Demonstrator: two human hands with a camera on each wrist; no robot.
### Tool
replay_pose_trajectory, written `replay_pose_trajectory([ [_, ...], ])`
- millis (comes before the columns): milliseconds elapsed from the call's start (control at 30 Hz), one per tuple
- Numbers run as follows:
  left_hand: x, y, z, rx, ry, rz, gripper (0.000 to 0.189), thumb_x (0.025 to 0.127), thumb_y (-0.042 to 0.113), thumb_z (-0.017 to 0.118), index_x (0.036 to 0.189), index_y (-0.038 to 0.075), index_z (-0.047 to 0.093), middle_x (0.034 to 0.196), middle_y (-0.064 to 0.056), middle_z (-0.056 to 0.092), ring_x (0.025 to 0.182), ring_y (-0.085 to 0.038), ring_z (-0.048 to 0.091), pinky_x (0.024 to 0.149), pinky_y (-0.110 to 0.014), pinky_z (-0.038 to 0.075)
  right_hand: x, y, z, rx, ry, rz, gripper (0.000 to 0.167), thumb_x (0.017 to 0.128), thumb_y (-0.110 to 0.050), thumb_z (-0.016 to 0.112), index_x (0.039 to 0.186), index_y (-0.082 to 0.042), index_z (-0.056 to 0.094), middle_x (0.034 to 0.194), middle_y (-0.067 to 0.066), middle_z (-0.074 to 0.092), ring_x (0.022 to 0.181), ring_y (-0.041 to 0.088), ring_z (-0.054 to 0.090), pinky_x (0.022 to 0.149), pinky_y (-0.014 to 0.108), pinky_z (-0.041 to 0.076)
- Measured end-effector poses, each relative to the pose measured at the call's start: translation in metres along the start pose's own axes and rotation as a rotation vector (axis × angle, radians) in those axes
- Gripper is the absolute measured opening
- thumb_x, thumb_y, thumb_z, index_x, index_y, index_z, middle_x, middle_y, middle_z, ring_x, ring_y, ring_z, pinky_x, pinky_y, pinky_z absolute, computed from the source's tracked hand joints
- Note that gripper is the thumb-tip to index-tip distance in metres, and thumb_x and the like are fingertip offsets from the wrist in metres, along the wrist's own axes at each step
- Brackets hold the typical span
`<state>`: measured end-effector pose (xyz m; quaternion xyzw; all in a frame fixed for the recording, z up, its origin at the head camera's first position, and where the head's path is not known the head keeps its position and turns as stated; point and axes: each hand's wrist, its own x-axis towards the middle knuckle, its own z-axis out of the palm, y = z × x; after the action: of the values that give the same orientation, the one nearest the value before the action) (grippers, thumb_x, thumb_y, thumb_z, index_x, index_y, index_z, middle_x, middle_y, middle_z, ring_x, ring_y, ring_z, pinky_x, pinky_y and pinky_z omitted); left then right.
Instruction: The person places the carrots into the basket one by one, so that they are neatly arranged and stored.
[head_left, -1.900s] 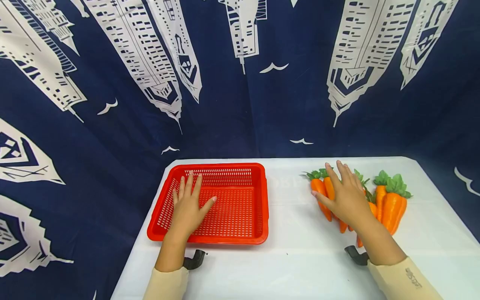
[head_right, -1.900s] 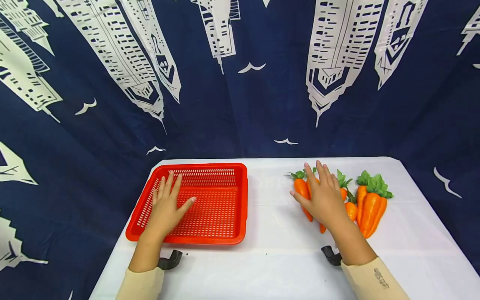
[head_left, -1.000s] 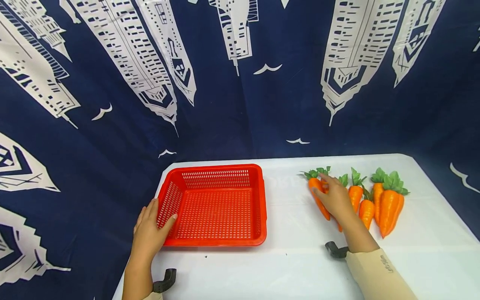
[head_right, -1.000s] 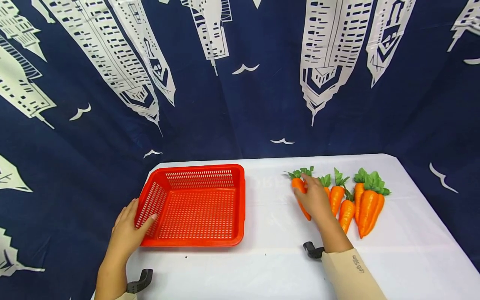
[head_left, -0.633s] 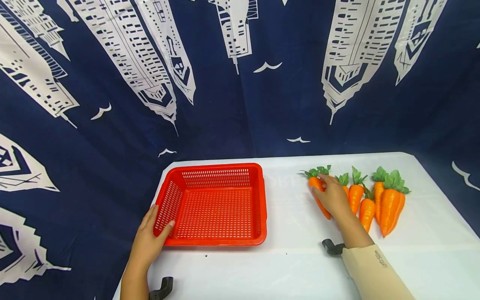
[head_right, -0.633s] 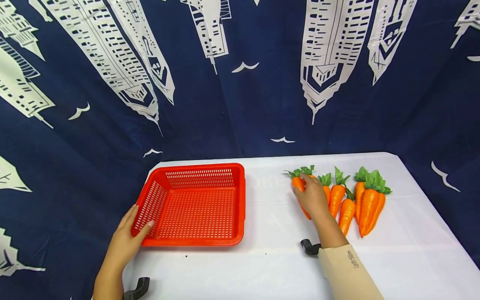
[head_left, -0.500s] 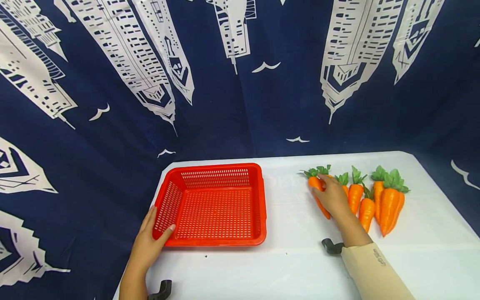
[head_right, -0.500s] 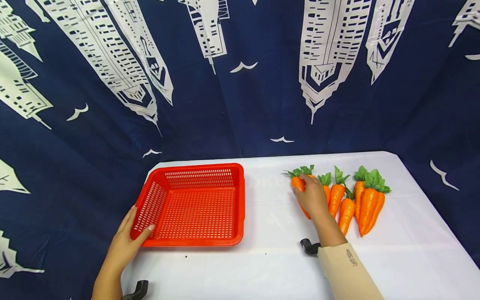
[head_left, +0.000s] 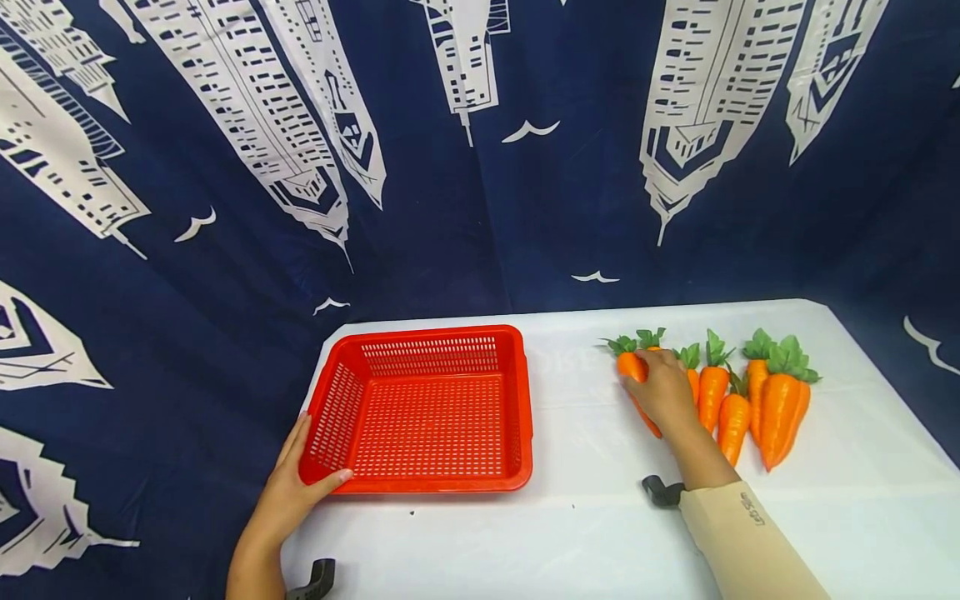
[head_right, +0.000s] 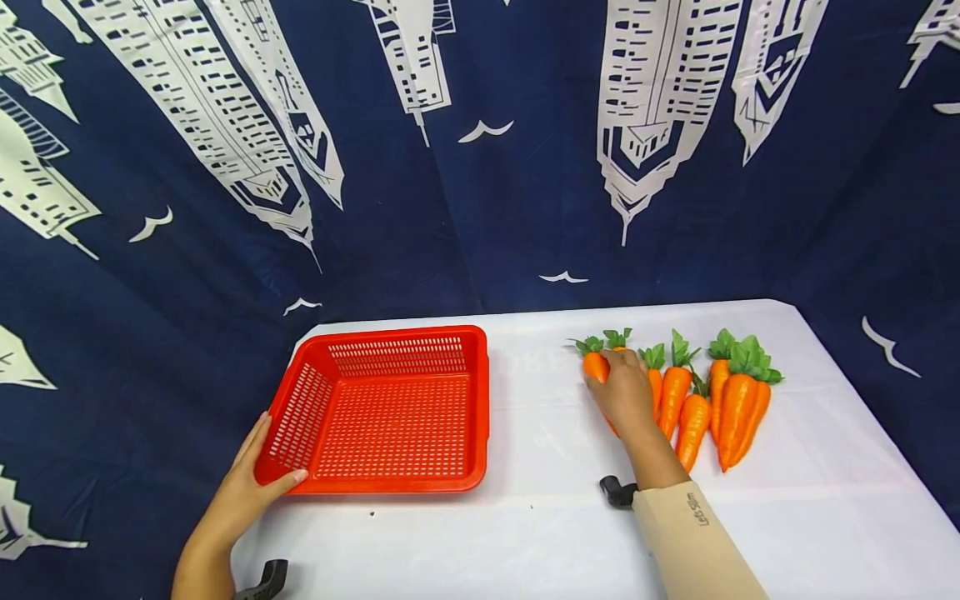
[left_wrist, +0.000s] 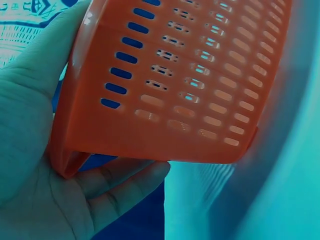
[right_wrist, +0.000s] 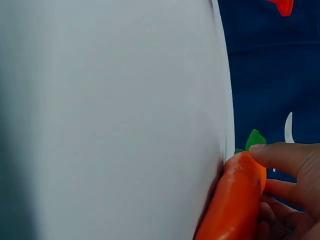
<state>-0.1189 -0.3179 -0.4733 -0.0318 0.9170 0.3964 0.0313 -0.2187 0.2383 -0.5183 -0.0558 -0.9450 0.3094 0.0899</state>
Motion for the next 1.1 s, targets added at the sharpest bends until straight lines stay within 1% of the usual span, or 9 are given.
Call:
replay_pose_trajectory([
  [133, 0.000, 0.000, -0.001, -0.025, -0.015, 0.007, 0.115, 0.083, 0.033, 0.083, 0.164, 0.025, 0.003, 0.172, -0.003, 0.001, 0.155, -0.040, 0.010, 0.116, -0.074, 0.015, 0.000, 0.002, 0.002, -0.025, 0.029, -0.022, 0.056, 0.087, -0.016, 0.072, 0.135, 0.006, 0.055, 0.135, 0.034, 0.048, 0.119, 0.052, 0.044, 0.100, 0.061, 0.038],
  [300, -0.001, 0.000, -0.002, -0.032, -0.026, 0.007, 0.115, 0.083, 0.032, 0.084, 0.164, 0.026, 0.003, 0.172, 0.000, -0.001, 0.153, -0.038, 0.011, 0.116, -0.074, 0.016, 0.002, 0.003, 0.004, -0.041, 0.040, -0.036, 0.056, 0.085, -0.015, 0.073, 0.134, 0.007, 0.056, 0.132, 0.034, 0.049, 0.116, 0.052, 0.044, 0.099, 0.060, 0.037],
  [500, 0.000, -0.001, -0.003, -0.040, -0.035, 0.015, 0.116, 0.082, 0.030, 0.084, 0.164, 0.026, 0.004, 0.172, 0.004, -0.003, 0.153, -0.038, 0.012, 0.116, -0.073, 0.017, 0.002, 0.000, 0.003, -0.018, 0.025, 0.001, 0.060, 0.086, -0.016, 0.071, 0.139, 0.007, 0.053, 0.136, 0.035, 0.050, 0.119, 0.052, 0.044, 0.101, 0.059, 0.037],
  [633, 0.000, 0.000, -0.003, -0.043, -0.037, 0.014, 0.115, 0.082, 0.030, 0.084, 0.164, 0.027, 0.004, 0.172, 0.004, -0.002, 0.153, -0.037, 0.012, 0.117, -0.072, 0.016, 0.003, 0.000, 0.003, -0.001, 0.019, 0.014, 0.061, 0.087, -0.017, 0.069, 0.140, 0.008, 0.052, 0.137, 0.035, 0.051, 0.120, 0.051, 0.045, 0.101, 0.058, 0.036],
  [733, 0.000, 0.000, -0.004, -0.033, -0.041, 0.008, 0.115, 0.082, 0.031, 0.084, 0.164, 0.028, 0.004, 0.172, 0.004, -0.002, 0.154, -0.037, 0.012, 0.117, -0.072, 0.016, 0.003, 0.001, 0.003, 0.022, 0.024, 0.011, 0.060, 0.088, -0.018, 0.068, 0.140, 0.008, 0.053, 0.137, 0.034, 0.053, 0.120, 0.051, 0.045, 0.100, 0.057, 0.036],
  [867, 0.000, 0.002, -0.003, -0.011, -0.039, 0.006, 0.115, 0.082, 0.033, 0.084, 0.164, 0.028, 0.003, 0.173, 0.000, -0.001, 0.154, -0.038, 0.013, 0.117, -0.072, 0.016, 0.003, 0.001, 0.001, 0.058, 0.026, 0.013, 0.059, 0.090, -0.019, 0.068, 0.140, 0.007, 0.054, 0.137, 0.033, 0.054, 0.120, 0.051, 0.046, 0.099, 0.057, 0.036],
  [1000, -0.001, 0.004, 0.000, 0.001, -0.036, 0.001, 0.115, 0.082, 0.035, 0.084, 0.164, 0.027, 0.004, 0.173, -0.001, 0.001, 0.154, -0.039, 0.014, 0.117, -0.072, 0.017, 0.003, -0.003, -0.005, 0.127, 0.015, 0.045, 0.059, 0.092, -0.021, 0.068, 0.143, 0.003, 0.052, 0.140, 0.032, 0.052, 0.124, 0.051, 0.048, 0.105, 0.059, 0.038],
  [1100, -0.004, 0.006, 0.002, 0.002, -0.037, -0.008, 0.116, 0.082, 0.037, 0.084, 0.164, 0.027, 0.004, 0.173, 0.000, 0.002, 0.155, -0.038, 0.013, 0.117, -0.072, 0.017, 0.003, -0.010, -0.011, 0.203, -0.004, 0.068, 0.059, 0.093, -0.020, 0.068, 0.146, -0.001, 0.051, 0.141, 0.028, 0.052, 0.127, 0.048, 0.052, 0.108, 0.059, 0.040],
])
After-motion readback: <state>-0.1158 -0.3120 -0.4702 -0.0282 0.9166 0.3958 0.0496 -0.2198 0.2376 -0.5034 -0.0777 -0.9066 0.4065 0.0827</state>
